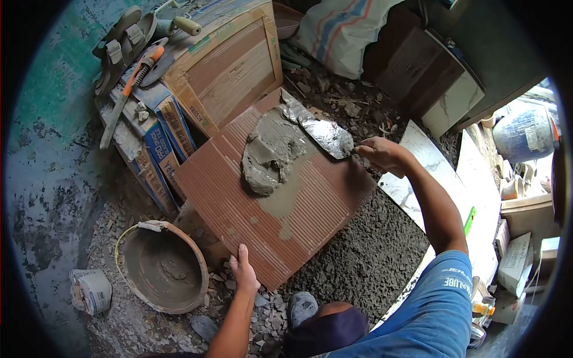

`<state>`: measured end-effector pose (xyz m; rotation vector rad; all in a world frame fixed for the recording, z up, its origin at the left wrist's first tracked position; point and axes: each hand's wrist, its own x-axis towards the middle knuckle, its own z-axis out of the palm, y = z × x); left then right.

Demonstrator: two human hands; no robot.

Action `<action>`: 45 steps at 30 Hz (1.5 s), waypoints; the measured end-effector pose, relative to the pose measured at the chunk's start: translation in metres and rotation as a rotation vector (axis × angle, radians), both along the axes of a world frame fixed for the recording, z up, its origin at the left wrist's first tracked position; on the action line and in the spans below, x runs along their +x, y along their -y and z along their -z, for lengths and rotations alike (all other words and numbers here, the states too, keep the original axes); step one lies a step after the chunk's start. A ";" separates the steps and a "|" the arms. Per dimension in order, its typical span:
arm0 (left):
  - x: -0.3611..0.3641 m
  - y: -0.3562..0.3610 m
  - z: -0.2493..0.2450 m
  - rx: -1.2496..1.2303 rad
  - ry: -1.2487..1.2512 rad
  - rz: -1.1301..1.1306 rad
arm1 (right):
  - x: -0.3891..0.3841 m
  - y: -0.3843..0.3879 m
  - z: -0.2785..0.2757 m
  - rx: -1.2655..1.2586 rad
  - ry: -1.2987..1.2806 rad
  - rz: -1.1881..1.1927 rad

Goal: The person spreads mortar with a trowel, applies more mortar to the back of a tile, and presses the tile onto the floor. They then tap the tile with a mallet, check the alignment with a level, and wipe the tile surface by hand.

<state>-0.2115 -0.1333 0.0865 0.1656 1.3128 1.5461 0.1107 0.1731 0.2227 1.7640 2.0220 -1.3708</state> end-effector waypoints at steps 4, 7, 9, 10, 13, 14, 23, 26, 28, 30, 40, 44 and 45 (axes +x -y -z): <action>-0.002 0.002 0.011 0.006 -0.028 0.006 | 0.024 0.006 -0.002 0.066 -0.054 0.239; -0.001 0.000 0.009 0.015 -0.020 0.005 | 0.023 0.037 -0.016 -0.006 -0.115 0.218; 0.001 -0.003 0.003 0.019 0.006 -0.002 | 0.026 0.059 -0.004 -0.083 0.011 0.106; 0.002 -0.005 0.002 0.024 0.007 0.005 | 0.033 0.065 -0.003 -0.067 -0.037 0.204; 0.000 -0.003 0.002 0.031 -0.005 0.015 | 0.055 0.074 0.003 0.056 0.005 0.383; 0.000 -0.001 0.005 0.027 -0.013 0.008 | 0.065 0.074 0.005 0.046 -0.038 0.384; -0.001 -0.005 0.018 0.006 0.003 0.005 | 0.096 0.109 0.018 0.028 -0.025 0.439; 0.000 -0.008 0.016 -0.012 -0.033 -0.006 | 0.057 0.095 -0.020 -0.050 -0.088 0.394; 0.005 -0.005 0.003 -0.017 -0.012 0.006 | 0.029 0.077 -0.025 -0.061 -0.255 0.290; 0.006 -0.006 0.004 -0.049 -0.026 -0.011 | -0.004 0.049 -0.026 -0.091 -0.280 0.273; -0.004 -0.008 0.018 -0.021 0.139 0.008 | -0.137 0.043 -0.024 -0.318 -0.099 -0.055; -0.008 -0.007 0.036 0.134 0.406 0.091 | -0.130 0.094 -0.040 -0.333 0.038 -0.157; -0.007 -0.009 0.033 0.132 0.426 0.084 | -0.129 0.108 -0.046 -0.337 0.091 -0.186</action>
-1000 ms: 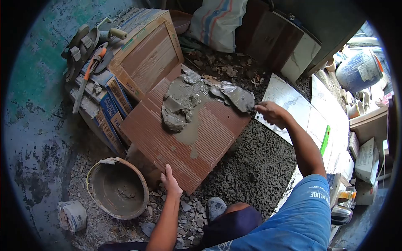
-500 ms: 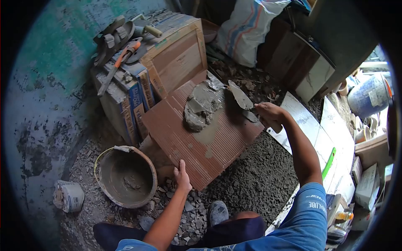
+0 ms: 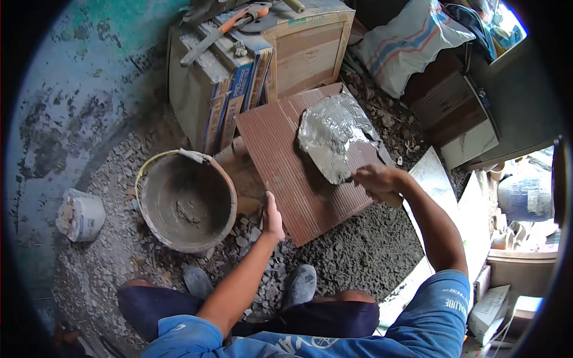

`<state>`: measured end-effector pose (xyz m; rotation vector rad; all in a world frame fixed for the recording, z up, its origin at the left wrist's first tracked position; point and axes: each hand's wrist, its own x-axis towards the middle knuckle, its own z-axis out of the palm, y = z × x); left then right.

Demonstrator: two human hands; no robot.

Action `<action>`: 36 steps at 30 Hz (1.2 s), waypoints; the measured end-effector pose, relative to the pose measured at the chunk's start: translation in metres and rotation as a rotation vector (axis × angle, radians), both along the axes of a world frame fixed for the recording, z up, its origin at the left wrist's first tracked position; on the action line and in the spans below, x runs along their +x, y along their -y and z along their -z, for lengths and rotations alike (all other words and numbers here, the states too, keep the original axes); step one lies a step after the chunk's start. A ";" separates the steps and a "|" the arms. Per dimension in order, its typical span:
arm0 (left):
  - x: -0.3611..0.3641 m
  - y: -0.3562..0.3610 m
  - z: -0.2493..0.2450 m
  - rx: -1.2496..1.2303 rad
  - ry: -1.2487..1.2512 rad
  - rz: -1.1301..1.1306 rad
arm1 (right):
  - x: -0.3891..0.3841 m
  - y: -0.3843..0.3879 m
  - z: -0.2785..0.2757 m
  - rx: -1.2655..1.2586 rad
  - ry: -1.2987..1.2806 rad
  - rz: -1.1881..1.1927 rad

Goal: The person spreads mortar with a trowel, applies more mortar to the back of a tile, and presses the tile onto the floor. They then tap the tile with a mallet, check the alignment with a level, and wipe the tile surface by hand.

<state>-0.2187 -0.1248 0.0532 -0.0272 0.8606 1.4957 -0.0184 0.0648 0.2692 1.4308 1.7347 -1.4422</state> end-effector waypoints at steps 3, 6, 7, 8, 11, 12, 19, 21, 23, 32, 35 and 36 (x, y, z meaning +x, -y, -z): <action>-0.001 0.000 -0.004 0.018 0.072 0.015 | 0.014 0.020 -0.008 0.186 0.056 -0.109; -0.002 0.000 -0.019 0.026 0.075 0.032 | 0.023 0.015 -0.017 0.236 0.054 0.001; -0.004 0.000 -0.021 0.038 0.076 0.022 | 0.023 0.010 -0.021 0.210 0.052 0.127; -0.006 0.000 -0.025 0.044 0.085 0.041 | 0.026 0.002 -0.021 0.221 0.051 0.119; -0.007 0.004 -0.023 0.094 0.113 0.082 | 0.031 -0.034 -0.004 0.107 -0.167 0.355; -0.008 0.003 -0.021 0.141 0.121 0.106 | 0.025 -0.046 0.010 0.119 -0.162 0.355; -0.011 0.004 -0.035 0.167 0.141 0.083 | -0.070 -0.039 0.025 -0.133 -0.131 0.243; -0.011 0.003 -0.033 0.150 0.192 0.077 | -0.076 -0.026 0.022 -0.183 -0.054 0.204; -0.013 0.004 -0.032 0.161 0.222 0.069 | -0.074 0.010 0.003 -0.072 0.041 -0.003; -0.015 0.004 -0.020 0.190 0.291 0.152 | -0.024 0.054 0.004 0.741 0.175 -0.291; -0.015 0.003 -0.024 0.175 0.274 0.088 | -0.033 0.086 -0.006 0.551 0.152 -0.170; -0.016 0.002 -0.027 0.181 0.272 0.084 | -0.040 0.090 -0.005 0.511 0.198 -0.196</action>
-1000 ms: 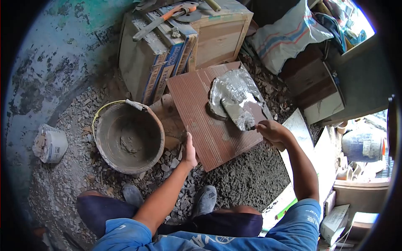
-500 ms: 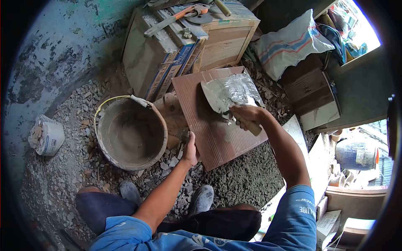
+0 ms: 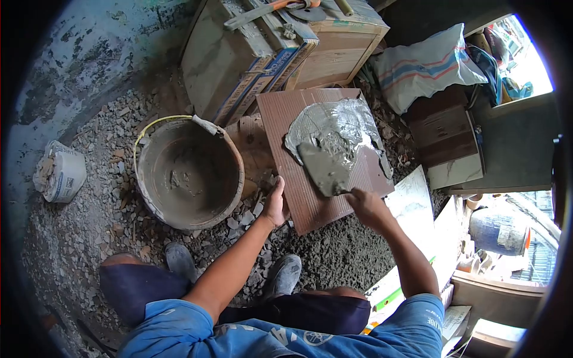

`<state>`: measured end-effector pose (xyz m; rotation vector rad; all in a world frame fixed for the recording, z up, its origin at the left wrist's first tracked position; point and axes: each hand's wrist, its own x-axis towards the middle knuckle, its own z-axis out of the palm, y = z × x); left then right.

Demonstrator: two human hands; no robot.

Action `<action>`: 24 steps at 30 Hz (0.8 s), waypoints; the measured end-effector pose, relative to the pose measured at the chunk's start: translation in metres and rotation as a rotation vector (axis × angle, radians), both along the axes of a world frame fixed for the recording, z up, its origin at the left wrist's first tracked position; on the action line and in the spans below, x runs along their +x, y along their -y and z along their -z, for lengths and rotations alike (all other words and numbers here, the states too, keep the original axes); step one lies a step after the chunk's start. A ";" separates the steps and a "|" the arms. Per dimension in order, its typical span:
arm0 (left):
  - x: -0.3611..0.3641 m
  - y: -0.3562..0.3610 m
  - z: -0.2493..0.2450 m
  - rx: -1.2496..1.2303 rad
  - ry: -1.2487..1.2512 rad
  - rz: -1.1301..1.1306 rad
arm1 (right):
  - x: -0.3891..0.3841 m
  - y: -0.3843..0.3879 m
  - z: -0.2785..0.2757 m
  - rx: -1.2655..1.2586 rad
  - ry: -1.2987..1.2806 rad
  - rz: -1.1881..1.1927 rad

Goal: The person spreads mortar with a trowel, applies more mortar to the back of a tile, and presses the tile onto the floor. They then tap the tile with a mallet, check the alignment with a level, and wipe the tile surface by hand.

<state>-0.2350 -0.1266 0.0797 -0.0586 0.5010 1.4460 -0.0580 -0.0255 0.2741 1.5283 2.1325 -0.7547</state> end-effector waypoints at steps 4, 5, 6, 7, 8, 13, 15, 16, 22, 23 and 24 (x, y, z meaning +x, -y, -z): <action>0.000 0.003 -0.001 0.002 -0.008 0.049 | -0.025 -0.020 0.016 0.051 -0.049 -0.133; 0.001 0.003 0.002 0.037 -0.016 0.033 | -0.030 -0.032 0.023 0.060 -0.053 -0.158; 0.000 0.002 0.006 0.073 -0.030 0.021 | -0.035 -0.046 0.031 0.126 -0.124 -0.167; 0.001 0.002 0.009 0.031 -0.003 0.032 | -0.043 -0.060 0.031 0.102 -0.142 -0.114; 0.000 0.003 0.010 0.036 -0.015 0.039 | -0.049 -0.072 0.030 0.078 -0.159 -0.060; 0.000 0.003 0.009 0.048 -0.053 0.044 | -0.048 -0.124 0.034 0.030 -0.230 0.110; 0.000 0.004 0.006 0.024 -0.108 0.053 | -0.044 -0.143 0.036 0.054 -0.167 0.163; 0.000 0.003 0.007 0.034 -0.117 0.059 | -0.039 -0.152 0.035 0.063 -0.177 0.168; -0.001 0.005 0.008 -0.029 -0.123 0.083 | 0.001 -0.199 0.043 0.130 -0.155 0.278; -0.001 0.006 0.009 -0.076 -0.130 0.086 | 0.011 -0.206 0.049 0.158 -0.253 0.313; -0.002 0.007 0.011 -0.072 -0.139 0.090 | 0.021 -0.218 0.048 0.103 -0.246 0.282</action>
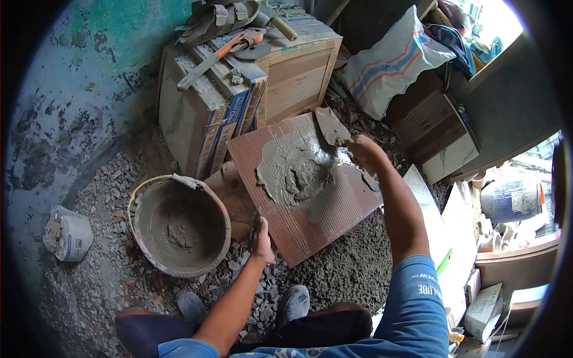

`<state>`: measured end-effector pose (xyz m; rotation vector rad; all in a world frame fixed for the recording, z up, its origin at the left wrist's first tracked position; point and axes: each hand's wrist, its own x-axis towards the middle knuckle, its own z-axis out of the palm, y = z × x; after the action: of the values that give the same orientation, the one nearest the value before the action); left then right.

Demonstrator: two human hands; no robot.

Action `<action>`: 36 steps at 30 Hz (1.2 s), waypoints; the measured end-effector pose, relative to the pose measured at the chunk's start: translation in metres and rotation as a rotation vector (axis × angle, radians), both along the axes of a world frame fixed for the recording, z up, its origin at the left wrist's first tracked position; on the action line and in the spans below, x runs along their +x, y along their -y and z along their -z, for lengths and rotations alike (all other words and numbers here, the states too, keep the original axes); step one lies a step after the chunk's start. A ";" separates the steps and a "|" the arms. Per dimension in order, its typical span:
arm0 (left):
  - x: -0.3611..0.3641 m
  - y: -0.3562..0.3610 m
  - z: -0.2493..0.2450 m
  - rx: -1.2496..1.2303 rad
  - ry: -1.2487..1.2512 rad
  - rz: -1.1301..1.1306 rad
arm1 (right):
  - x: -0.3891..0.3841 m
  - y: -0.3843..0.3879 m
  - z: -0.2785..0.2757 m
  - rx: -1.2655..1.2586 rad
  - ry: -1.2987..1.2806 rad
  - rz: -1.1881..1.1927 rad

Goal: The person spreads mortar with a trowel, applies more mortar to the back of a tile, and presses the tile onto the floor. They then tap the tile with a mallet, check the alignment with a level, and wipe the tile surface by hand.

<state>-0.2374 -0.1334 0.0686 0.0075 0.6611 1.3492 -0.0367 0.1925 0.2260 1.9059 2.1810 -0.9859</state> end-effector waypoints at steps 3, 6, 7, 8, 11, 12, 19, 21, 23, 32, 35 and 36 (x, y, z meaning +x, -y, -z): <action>0.002 -0.001 0.005 0.037 -0.040 -0.039 | 0.017 -0.011 -0.017 -0.150 -0.127 0.186; 0.001 -0.001 0.000 0.064 0.028 0.002 | 0.030 -0.026 -0.012 -0.332 -0.061 0.097; 0.002 -0.002 -0.003 0.047 0.013 -0.011 | 0.025 -0.025 -0.012 -0.337 -0.066 0.095; 0.001 -0.001 -0.006 0.023 -0.006 -0.026 | 0.017 -0.022 -0.008 -0.422 -0.145 0.051; 0.001 -0.001 -0.007 0.030 0.011 -0.028 | -0.008 -0.009 -0.004 -0.557 -0.215 0.025; 0.002 -0.002 -0.008 0.025 0.009 -0.032 | -0.019 -0.004 -0.005 -0.604 -0.211 0.040; 0.004 -0.004 -0.010 0.008 -0.005 -0.073 | -0.069 0.096 -0.040 -0.606 -0.009 -0.210; 0.003 -0.005 -0.012 0.005 0.014 -0.071 | -0.064 0.124 -0.042 -0.582 0.056 -0.298; 0.003 -0.004 -0.010 0.003 0.035 -0.072 | -0.050 0.157 -0.051 -0.374 0.147 -0.403; 0.001 -0.005 -0.004 0.070 0.098 -0.028 | 0.011 0.195 -0.051 -0.498 0.014 -0.047; -0.001 -0.006 -0.006 0.044 0.079 -0.023 | 0.014 0.214 -0.059 -0.561 0.081 -0.164; -0.002 -0.006 -0.008 0.041 0.076 -0.025 | 0.021 0.218 -0.055 -0.564 0.078 -0.167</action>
<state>-0.2399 -0.1278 0.0763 -0.0189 0.5716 1.3800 -0.0154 -0.0251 0.2812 1.4521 1.7312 -1.2923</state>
